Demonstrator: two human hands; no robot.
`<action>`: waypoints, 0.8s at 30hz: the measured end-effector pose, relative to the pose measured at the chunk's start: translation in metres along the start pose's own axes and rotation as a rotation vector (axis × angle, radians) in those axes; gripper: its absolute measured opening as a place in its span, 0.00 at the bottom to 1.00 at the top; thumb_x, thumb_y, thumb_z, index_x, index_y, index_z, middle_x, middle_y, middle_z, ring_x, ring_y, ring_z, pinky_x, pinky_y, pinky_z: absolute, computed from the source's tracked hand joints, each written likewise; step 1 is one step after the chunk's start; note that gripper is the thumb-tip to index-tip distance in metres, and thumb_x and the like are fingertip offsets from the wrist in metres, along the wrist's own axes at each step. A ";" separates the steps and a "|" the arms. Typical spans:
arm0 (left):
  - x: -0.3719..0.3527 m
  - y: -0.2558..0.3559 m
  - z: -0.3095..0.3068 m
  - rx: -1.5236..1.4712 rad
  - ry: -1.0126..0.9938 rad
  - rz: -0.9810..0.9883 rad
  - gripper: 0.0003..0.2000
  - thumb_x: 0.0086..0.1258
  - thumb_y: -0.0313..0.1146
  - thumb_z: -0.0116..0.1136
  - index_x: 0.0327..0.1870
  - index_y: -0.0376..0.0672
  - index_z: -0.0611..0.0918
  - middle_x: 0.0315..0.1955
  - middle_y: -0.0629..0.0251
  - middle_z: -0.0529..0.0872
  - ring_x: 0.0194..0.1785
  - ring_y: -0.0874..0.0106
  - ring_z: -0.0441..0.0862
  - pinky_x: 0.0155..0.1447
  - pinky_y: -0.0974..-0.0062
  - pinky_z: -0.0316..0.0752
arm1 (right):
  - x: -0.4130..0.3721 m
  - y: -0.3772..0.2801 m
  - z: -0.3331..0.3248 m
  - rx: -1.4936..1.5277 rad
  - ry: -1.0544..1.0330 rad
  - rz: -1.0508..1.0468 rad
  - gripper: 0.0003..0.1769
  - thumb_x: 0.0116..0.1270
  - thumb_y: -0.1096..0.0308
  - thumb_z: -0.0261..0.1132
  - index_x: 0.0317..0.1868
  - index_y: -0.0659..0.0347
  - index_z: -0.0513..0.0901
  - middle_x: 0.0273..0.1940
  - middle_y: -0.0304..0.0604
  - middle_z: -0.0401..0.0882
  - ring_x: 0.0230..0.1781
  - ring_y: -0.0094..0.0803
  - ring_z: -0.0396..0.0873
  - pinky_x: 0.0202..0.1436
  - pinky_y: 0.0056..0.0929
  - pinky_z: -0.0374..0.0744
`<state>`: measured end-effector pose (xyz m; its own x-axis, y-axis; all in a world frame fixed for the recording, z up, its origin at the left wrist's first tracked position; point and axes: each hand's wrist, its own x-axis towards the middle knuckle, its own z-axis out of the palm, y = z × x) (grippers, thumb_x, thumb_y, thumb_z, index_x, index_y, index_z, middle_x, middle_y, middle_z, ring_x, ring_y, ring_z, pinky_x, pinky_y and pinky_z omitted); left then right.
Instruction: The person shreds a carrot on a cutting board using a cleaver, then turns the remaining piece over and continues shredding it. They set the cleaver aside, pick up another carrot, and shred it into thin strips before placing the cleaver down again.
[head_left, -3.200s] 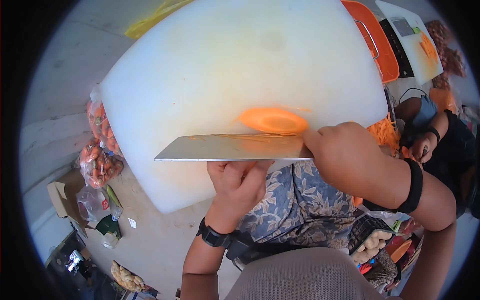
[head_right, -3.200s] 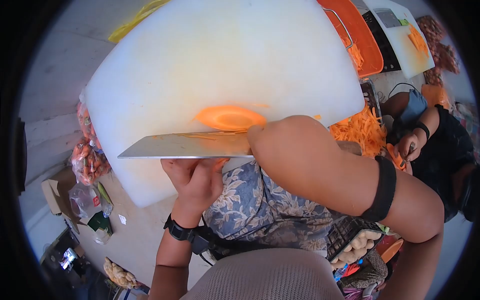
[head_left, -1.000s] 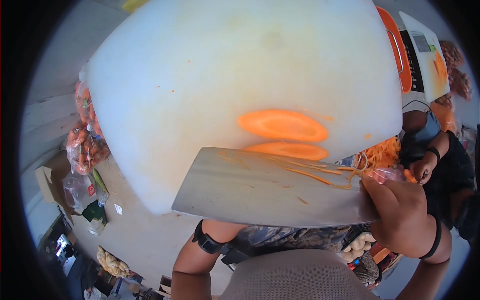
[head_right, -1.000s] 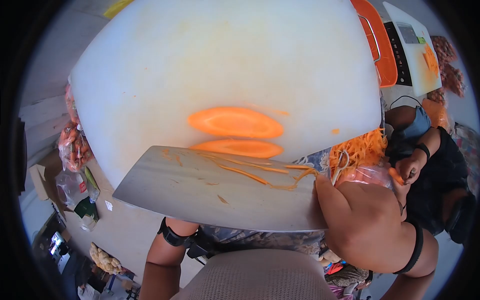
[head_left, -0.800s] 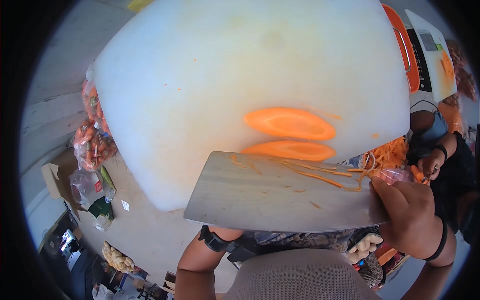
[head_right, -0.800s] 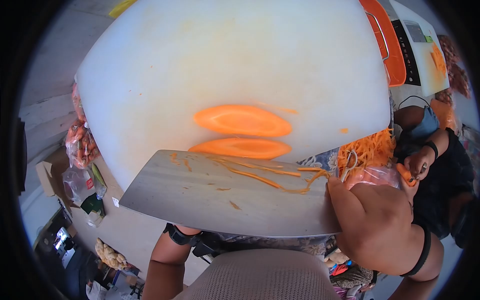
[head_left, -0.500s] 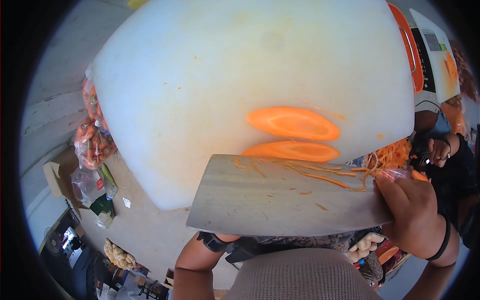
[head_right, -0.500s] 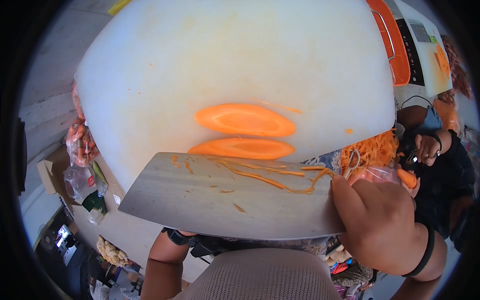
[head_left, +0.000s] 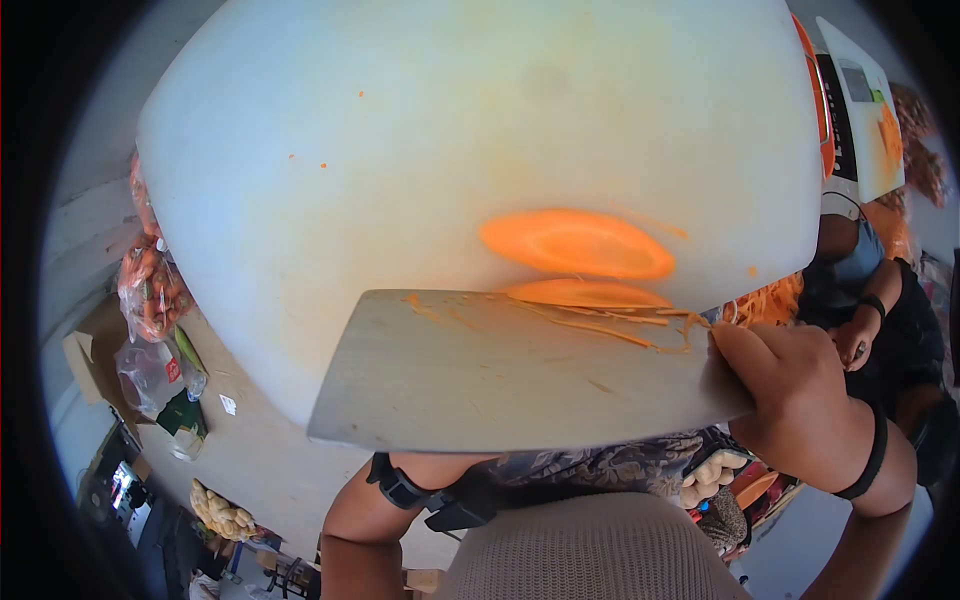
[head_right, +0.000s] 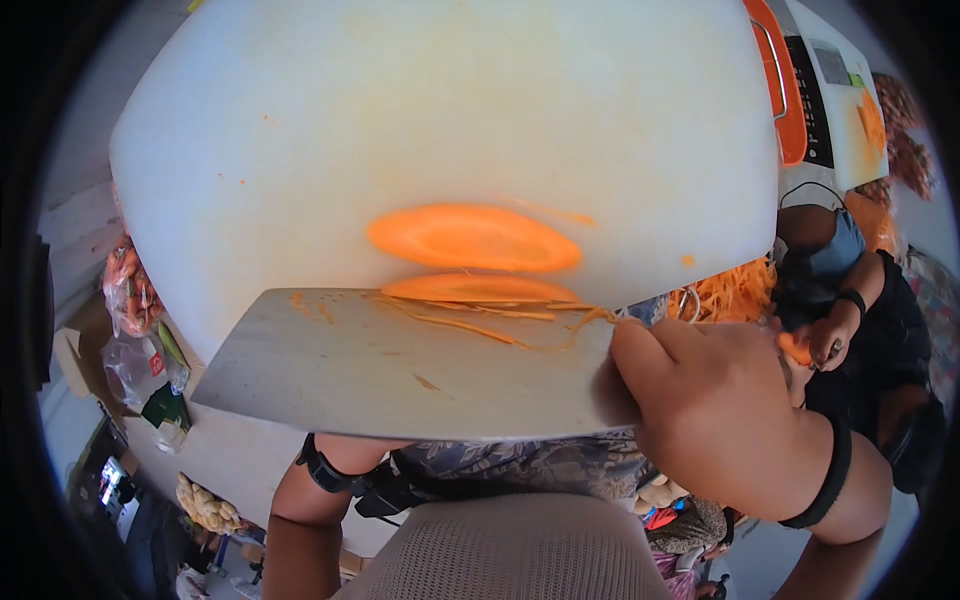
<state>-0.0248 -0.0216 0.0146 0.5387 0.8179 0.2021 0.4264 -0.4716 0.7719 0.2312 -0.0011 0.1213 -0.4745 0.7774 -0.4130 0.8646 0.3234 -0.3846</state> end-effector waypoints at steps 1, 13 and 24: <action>0.007 0.002 0.004 0.040 0.029 0.049 0.15 0.48 0.27 0.69 0.39 0.53 0.87 0.48 0.73 0.80 0.55 0.64 0.76 0.59 0.65 0.69 | 0.007 -0.001 0.004 0.014 -0.002 0.003 0.12 0.46 0.75 0.66 0.33 0.63 0.73 0.20 0.43 0.70 0.18 0.42 0.74 0.23 0.39 0.72; 0.015 -0.005 0.015 0.463 0.257 0.284 0.13 0.50 0.31 0.65 0.37 0.59 0.85 0.51 0.78 0.75 0.55 0.69 0.71 0.58 0.67 0.74 | 0.023 -0.007 0.016 -0.021 0.116 -0.087 0.08 0.54 0.74 0.64 0.29 0.62 0.71 0.19 0.43 0.71 0.17 0.42 0.76 0.23 0.37 0.73; -0.024 -0.011 0.022 -0.290 -0.106 -0.468 0.09 0.61 0.35 0.65 0.43 0.56 0.85 0.50 0.77 0.82 0.54 0.70 0.80 0.61 0.63 0.74 | -0.027 -0.016 -0.006 -0.059 0.140 -0.074 0.13 0.45 0.75 0.64 0.34 0.67 0.76 0.19 0.41 0.69 0.17 0.34 0.73 0.18 0.32 0.70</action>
<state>-0.0268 -0.0427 -0.0121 0.4163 0.8736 -0.2520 0.4284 0.0560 0.9018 0.2308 -0.0243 0.1437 -0.5127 0.8167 -0.2649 0.8385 0.4100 -0.3588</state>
